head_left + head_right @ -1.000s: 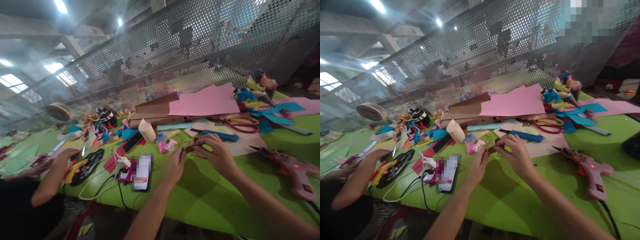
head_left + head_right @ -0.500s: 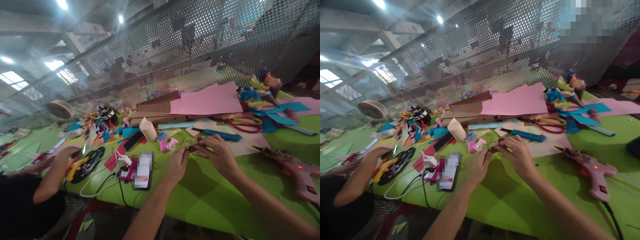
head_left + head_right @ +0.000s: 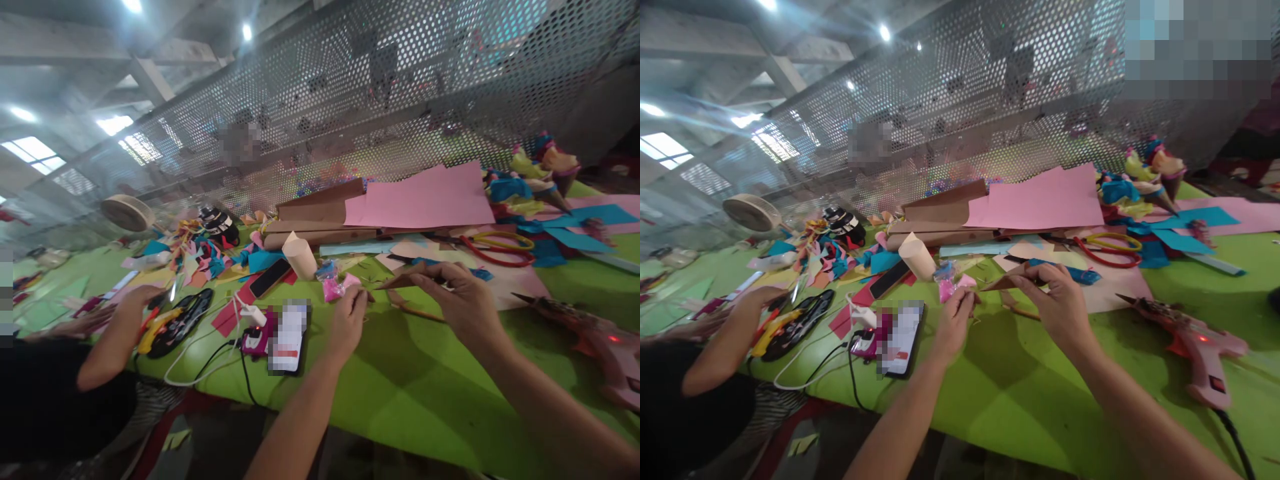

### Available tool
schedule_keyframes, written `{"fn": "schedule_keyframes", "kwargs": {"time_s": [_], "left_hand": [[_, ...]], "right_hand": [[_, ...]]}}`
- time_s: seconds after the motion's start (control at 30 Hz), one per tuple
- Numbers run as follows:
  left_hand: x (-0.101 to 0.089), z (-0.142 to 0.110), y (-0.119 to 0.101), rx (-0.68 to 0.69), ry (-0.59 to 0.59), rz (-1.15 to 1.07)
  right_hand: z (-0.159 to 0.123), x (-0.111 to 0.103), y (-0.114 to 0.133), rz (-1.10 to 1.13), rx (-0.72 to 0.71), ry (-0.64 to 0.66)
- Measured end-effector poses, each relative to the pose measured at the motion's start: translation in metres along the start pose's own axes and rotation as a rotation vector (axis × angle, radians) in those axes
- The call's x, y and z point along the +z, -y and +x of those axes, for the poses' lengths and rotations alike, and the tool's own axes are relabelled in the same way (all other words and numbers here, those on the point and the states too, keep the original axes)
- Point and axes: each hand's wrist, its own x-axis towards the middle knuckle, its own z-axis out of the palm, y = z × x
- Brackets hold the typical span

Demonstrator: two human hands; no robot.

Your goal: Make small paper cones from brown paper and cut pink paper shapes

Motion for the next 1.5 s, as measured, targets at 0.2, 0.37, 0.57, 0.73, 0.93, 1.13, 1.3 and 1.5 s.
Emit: {"fn": "schedule_keyframes", "kwargs": {"time_s": [0.2,0.37,0.57,0.73,0.93,1.13,1.3,1.5], "left_hand": [[0.001,-0.001,-0.002,-0.034,0.037,-0.094],[0.002,-0.002,-0.003,-0.017,0.048,-0.115],[0.001,-0.001,-0.004,0.029,-0.012,-0.017],[-0.002,0.002,0.001,0.054,-0.155,0.042],[-0.001,0.000,0.002,0.009,-0.113,-0.006],[0.002,-0.001,-0.002,0.091,0.005,-0.165],[0.003,0.004,0.002,-0.022,0.060,-0.382],[0.005,0.009,0.007,-0.136,0.067,-0.492]], "right_hand": [[0.001,-0.001,0.001,0.014,0.042,0.028],[0.000,0.001,0.000,0.021,0.055,0.018],[-0.002,0.003,0.001,0.017,0.024,-0.003],[-0.002,-0.003,0.002,-0.001,0.009,-0.029],[-0.001,-0.004,0.003,-0.008,-0.023,-0.007],[-0.001,-0.001,0.005,-0.045,-0.093,0.045],[-0.001,0.001,0.004,-0.059,-0.121,0.068],[-0.003,0.003,0.003,-0.097,-0.176,0.054]]}}
